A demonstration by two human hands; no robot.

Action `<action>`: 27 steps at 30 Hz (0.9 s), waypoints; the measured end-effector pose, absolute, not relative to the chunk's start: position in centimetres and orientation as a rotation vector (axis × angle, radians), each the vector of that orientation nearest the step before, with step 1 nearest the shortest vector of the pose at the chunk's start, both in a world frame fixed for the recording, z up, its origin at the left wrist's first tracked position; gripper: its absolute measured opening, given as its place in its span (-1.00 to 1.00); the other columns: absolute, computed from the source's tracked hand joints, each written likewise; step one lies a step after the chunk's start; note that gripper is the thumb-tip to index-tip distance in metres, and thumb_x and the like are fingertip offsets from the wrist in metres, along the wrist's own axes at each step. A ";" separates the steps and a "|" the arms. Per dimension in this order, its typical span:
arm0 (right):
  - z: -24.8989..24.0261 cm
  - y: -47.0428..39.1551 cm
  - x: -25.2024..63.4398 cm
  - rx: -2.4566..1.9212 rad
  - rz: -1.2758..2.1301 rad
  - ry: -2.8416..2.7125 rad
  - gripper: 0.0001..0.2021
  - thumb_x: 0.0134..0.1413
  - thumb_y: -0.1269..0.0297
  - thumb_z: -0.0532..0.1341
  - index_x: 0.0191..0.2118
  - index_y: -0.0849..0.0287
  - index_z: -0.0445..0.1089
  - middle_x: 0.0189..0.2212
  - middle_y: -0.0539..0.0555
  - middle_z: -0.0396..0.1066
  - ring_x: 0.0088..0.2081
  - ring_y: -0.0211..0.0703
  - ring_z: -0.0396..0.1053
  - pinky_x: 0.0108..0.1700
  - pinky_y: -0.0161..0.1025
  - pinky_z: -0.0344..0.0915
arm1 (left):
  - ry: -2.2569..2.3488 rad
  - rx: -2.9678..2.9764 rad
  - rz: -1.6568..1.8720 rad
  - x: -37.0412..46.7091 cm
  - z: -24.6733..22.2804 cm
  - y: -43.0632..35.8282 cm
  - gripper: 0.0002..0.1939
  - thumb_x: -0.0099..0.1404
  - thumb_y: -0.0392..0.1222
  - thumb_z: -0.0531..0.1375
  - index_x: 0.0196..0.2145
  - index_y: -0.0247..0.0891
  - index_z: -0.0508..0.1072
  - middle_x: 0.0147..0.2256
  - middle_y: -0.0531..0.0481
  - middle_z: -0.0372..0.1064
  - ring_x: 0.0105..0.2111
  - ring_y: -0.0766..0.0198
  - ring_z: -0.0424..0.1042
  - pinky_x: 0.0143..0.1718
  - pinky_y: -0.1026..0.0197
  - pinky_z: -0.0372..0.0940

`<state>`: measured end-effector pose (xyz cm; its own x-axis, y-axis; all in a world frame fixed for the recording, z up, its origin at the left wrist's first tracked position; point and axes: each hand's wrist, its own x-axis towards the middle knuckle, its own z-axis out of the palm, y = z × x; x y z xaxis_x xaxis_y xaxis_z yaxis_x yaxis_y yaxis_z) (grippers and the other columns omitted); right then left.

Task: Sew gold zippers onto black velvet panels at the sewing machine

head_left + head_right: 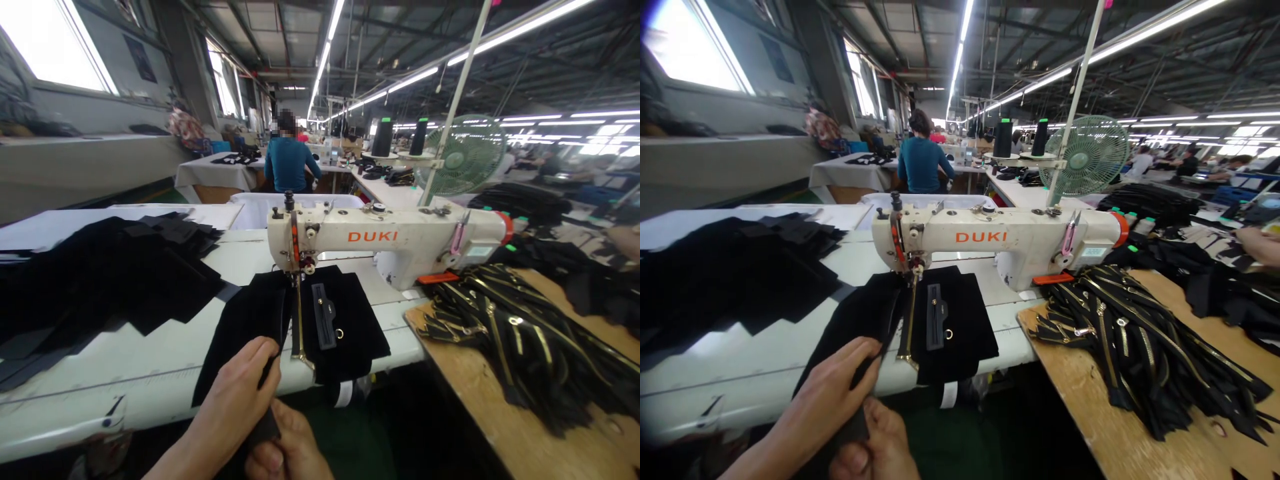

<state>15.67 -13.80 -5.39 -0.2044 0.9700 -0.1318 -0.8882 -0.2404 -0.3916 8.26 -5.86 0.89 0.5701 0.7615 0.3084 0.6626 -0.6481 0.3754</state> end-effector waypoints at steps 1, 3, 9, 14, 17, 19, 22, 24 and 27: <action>-5.5 -13.8 15.7 -0.387 1.817 -0.255 -0.45 -0.27 -0.03 0.52 -0.47 0.12 0.15 -0.73 -0.27 -0.04 -0.72 -0.49 -0.22 -0.66 -0.39 -0.29 | 1.122 2.621 0.728 8.1 0.7 -5.8 -0.80 0.38 -0.21 -0.01 -0.24 -0.19 0.42 -0.16 -0.09 0.46 -0.16 0.10 0.51 -0.09 0.05 0.45; -5.9 -13.9 15.7 -0.364 1.870 -0.225 -0.45 -0.33 0.08 0.54 -0.51 0.12 0.10 -0.74 -0.26 -0.06 -0.71 -0.49 -0.21 -0.64 -0.38 -0.31 | 0.965 2.700 0.825 7.8 0.0 -5.6 -0.81 0.37 -0.22 0.04 -0.23 -0.19 0.45 -0.05 -0.10 0.46 -0.01 0.06 0.46 0.09 -0.02 0.37; -7.0 -13.7 16.0 -0.397 1.896 -0.213 -0.46 -0.32 0.16 0.53 -0.51 0.13 0.09 -0.74 -0.27 -0.03 -0.71 -0.51 -0.24 -0.63 -0.40 -0.30 | 0.875 2.691 0.813 7.3 -1.9 -5.4 -0.84 0.40 -0.26 0.10 -0.12 -0.18 0.44 -0.06 -0.08 0.46 -0.02 0.10 0.46 0.04 0.04 0.42; -9.2 -13.8 16.3 -0.653 1.730 -0.504 -0.43 -0.10 -0.27 0.36 -0.34 0.10 0.16 -0.76 -0.26 0.05 -0.76 -0.47 -0.17 -0.69 -0.44 -0.17 | 0.757 2.741 0.921 7.4 -2.6 -5.6 -0.78 0.44 -0.33 0.07 -0.02 -0.24 0.42 -0.05 -0.11 0.45 0.00 0.11 0.43 0.06 0.06 0.38; -9.7 -15.1 17.8 -1.087 1.340 -0.947 -0.52 0.16 -0.28 0.15 -0.32 0.10 0.21 -0.71 -0.14 0.18 -0.73 -0.33 0.11 -0.65 -0.39 0.04 | 0.669 2.796 0.891 7.5 -2.8 -5.5 -0.76 0.44 -0.42 0.03 -0.04 -0.26 0.42 0.02 -0.13 0.42 0.06 0.09 0.37 0.11 0.02 0.32; -8.5 -15.9 19.9 -1.333 0.944 -1.335 -0.68 0.29 -0.05 0.11 -0.31 0.10 0.32 -0.59 -0.03 0.34 -0.60 -0.22 0.32 -0.54 -0.33 0.21 | 0.642 2.794 0.837 7.5 -2.8 -5.3 -0.73 0.43 -0.46 0.01 -0.05 -0.27 0.42 0.01 -0.12 0.43 0.06 0.10 0.37 0.12 0.01 0.30; -5.0 -15.6 23.5 -1.521 0.359 -1.617 -0.81 0.35 0.28 0.07 -0.07 0.07 0.40 -0.29 0.09 0.46 -0.29 -0.10 0.44 -0.26 -0.22 0.36 | 0.636 2.770 0.868 7.6 -2.8 -5.3 -0.74 0.42 -0.47 0.01 -0.08 -0.27 0.41 -0.05 -0.11 0.46 0.00 0.13 0.41 0.09 0.02 0.31; -3.0 -14.2 25.2 -1.555 0.160 -1.675 -0.73 0.33 0.38 0.10 0.08 0.07 0.37 -0.10 0.13 0.43 -0.07 0.00 0.38 -0.03 -0.08 0.34 | 0.628 2.750 0.961 7.7 -2.9 -5.3 -0.76 0.42 -0.46 0.01 -0.10 -0.29 0.41 -0.08 -0.12 0.47 -0.03 0.14 0.42 0.05 0.03 0.33; -2.2 -11.9 25.9 -1.515 0.091 -1.721 -0.74 0.26 0.47 0.17 0.00 0.07 0.44 -0.09 0.09 0.42 -0.02 -0.01 0.31 0.05 -0.03 0.28 | 0.612 2.729 1.065 7.8 -3.1 -5.3 -0.78 0.43 -0.46 0.02 -0.10 -0.32 0.41 -0.11 -0.14 0.47 -0.06 0.13 0.43 0.03 0.02 0.34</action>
